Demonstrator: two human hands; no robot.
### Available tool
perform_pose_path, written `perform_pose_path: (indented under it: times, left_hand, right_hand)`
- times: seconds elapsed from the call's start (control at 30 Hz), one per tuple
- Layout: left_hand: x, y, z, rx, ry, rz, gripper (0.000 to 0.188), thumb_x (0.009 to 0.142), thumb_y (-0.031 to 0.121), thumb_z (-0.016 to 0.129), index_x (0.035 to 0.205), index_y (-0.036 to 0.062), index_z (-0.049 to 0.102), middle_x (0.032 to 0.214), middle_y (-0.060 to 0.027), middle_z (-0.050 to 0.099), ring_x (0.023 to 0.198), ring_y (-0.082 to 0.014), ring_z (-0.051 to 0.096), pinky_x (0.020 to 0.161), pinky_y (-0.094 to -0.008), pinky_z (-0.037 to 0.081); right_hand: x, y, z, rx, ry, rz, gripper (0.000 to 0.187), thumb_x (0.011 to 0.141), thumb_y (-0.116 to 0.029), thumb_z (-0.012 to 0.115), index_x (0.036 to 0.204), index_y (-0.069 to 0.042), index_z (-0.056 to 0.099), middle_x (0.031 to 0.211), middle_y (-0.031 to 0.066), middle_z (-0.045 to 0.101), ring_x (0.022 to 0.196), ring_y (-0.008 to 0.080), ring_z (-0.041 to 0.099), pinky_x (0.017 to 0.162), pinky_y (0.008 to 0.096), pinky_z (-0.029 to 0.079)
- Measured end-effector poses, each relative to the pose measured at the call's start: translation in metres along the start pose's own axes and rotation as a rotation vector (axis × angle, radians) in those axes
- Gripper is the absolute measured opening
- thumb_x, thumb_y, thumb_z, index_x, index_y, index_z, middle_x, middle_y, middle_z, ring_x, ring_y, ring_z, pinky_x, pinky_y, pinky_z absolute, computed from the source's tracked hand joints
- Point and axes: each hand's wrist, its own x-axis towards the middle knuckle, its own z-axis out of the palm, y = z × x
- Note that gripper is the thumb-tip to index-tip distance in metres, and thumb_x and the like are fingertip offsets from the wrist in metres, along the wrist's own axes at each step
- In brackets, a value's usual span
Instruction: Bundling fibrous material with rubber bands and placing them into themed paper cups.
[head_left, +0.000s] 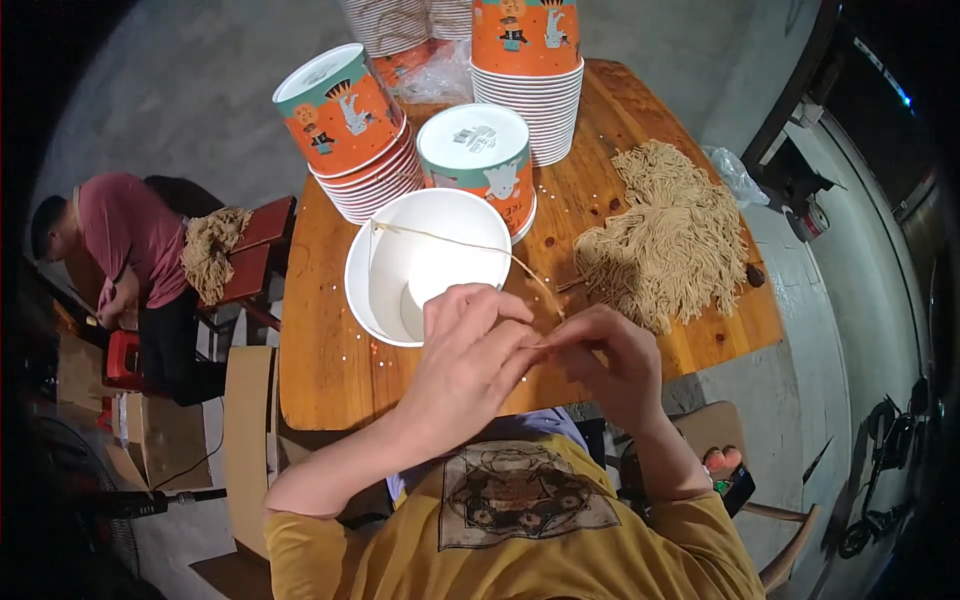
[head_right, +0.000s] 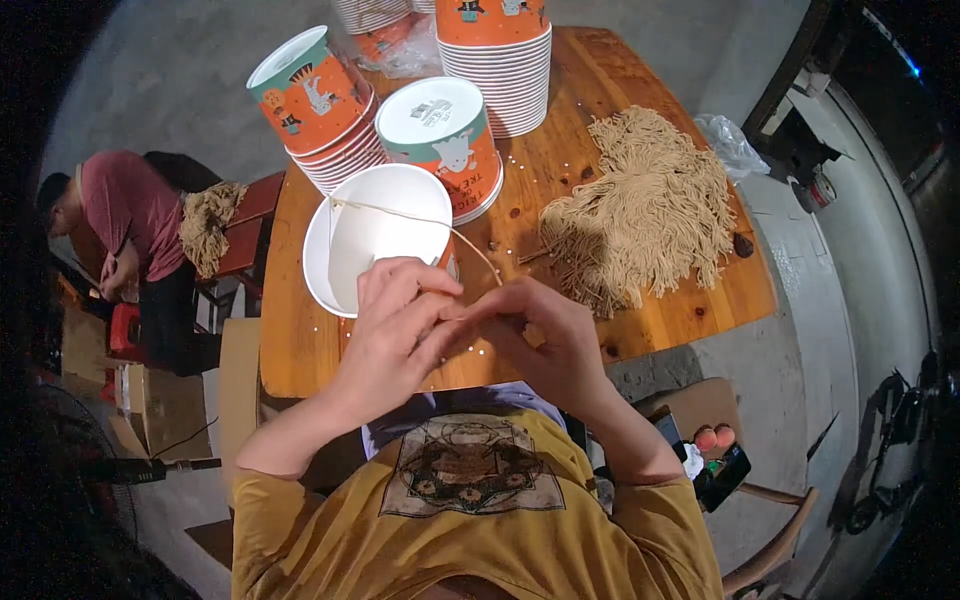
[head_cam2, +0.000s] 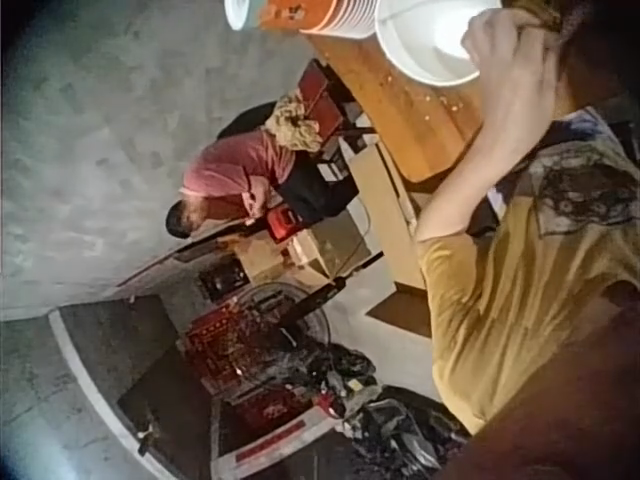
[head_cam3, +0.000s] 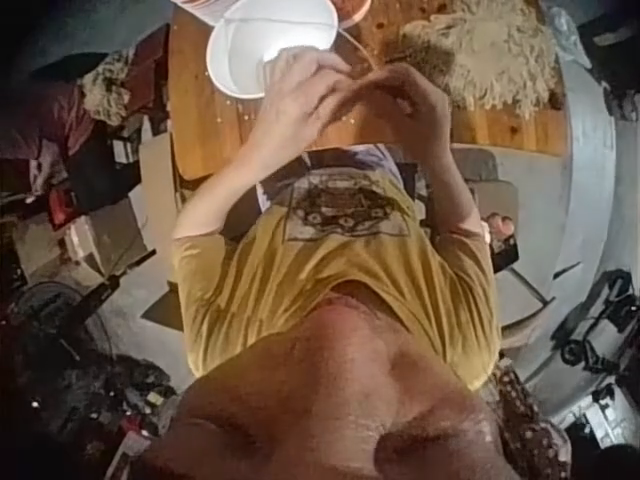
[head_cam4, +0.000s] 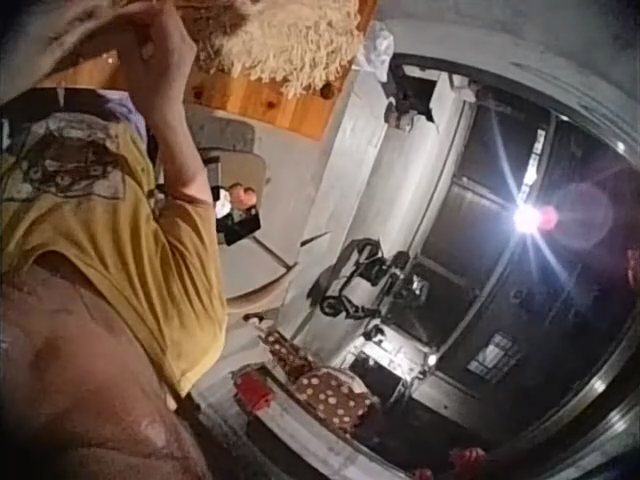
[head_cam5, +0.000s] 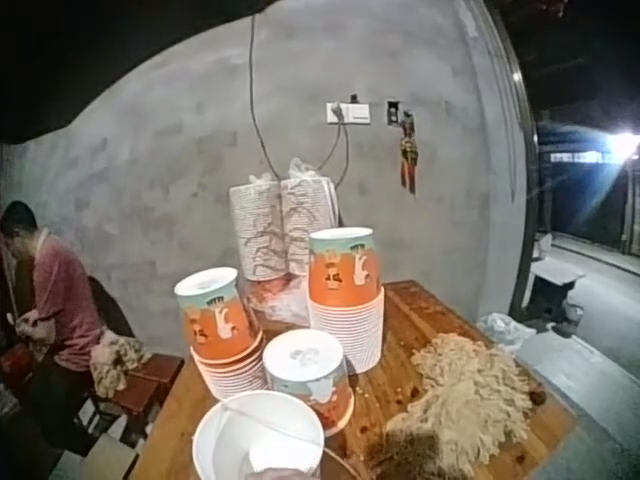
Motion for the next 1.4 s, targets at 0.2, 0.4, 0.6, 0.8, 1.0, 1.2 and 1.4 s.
perform_pose_path:
  times: [0.2,0.4,0.6,0.8,1.0,1.2,1.4]
  left_hand:
    - [-0.002,-0.004,-0.008,0.053,-0.076,0.003,0.013,0.078,0.011,0.068,0.088,0.0056,0.061,0.092,-0.0053,0.055,0.093,-0.0241,0.052,0.084,-0.0383,0.035]
    - [0.003,-0.003,-0.008,0.237,-0.063,0.112,0.014,0.077,0.012,0.068,0.084,0.005,0.059,0.092,-0.0064,0.055,0.092,-0.0255,0.052,0.078,-0.0379,0.041]
    - [0.001,-0.005,-0.012,0.262,-0.066,0.089,0.014,0.076,0.011,0.068,0.085,0.0054,0.059,0.093,-0.0066,0.055,0.092,-0.0255,0.052,0.077,-0.0372,0.042]
    - [0.0,-0.009,-0.014,0.168,-0.038,0.046,0.013,0.077,0.008,0.067,0.084,0.0031,0.059,0.094,-0.0079,0.055,0.089,-0.0275,0.054,0.073,-0.0381,0.045]
    - [0.001,-0.014,-0.022,0.048,-0.089,-0.354,0.028,0.08,0.015,0.069,0.102,0.003,0.057,0.093,-0.0144,0.06,0.086,-0.0307,0.061,0.073,-0.0391,0.049]
    - [0.003,-0.02,-0.037,-0.13,-0.185,-0.585,0.023,0.086,0.005,0.06,0.109,-0.0007,0.059,0.09,-0.0099,0.065,0.077,-0.0144,0.064,0.071,-0.028,0.05]
    - [0.003,-0.029,-0.042,-0.264,-0.124,-0.608,0.026,0.085,0.007,0.06,0.111,0.0013,0.061,0.086,-0.0096,0.062,0.073,-0.0151,0.06,0.069,-0.0287,0.05]
  right_hand:
    - [-0.002,0.013,-0.008,-0.195,-0.008,0.015,0.012,0.085,-0.002,0.064,0.096,-0.005,0.064,0.075,0.0015,0.059,0.057,0.0073,0.05,0.053,0.0209,0.041]
    - [0.003,0.013,0.002,-0.315,-0.04,-0.049,0.015,0.084,-0.012,0.067,0.098,-0.009,0.062,0.074,0.0051,0.06,0.057,0.0149,0.055,0.053,0.0262,0.046]
    - [0.005,0.02,0.006,-0.306,-0.015,-0.121,0.013,0.082,-0.007,0.067,0.093,-0.007,0.059,0.081,0.0041,0.062,0.065,0.019,0.058,0.056,0.0281,0.047]
    - [0.01,0.015,0.014,-0.256,-0.016,-0.121,0.013,0.081,-0.002,0.064,0.092,-0.007,0.061,0.078,0.003,0.062,0.06,0.015,0.054,0.053,0.026,0.044]
    - [0.014,0.019,0.02,-0.154,0.139,0.1,0.009,0.08,-0.007,0.068,0.088,-0.007,0.068,0.073,0.005,0.065,0.052,0.01,0.054,0.05,0.0247,0.044]
    - [0.022,0.021,0.032,-0.312,0.165,0.083,0.009,0.079,-0.009,0.068,0.089,-0.01,0.068,0.064,0.0054,0.062,0.051,0.0117,0.055,0.051,0.0243,0.045]
    - [0.031,0.034,0.047,-0.252,0.247,-0.119,0.011,0.078,0.003,0.068,0.084,-0.003,0.061,0.057,-0.0061,0.038,0.05,0.0004,0.032,0.044,0.0199,0.027]
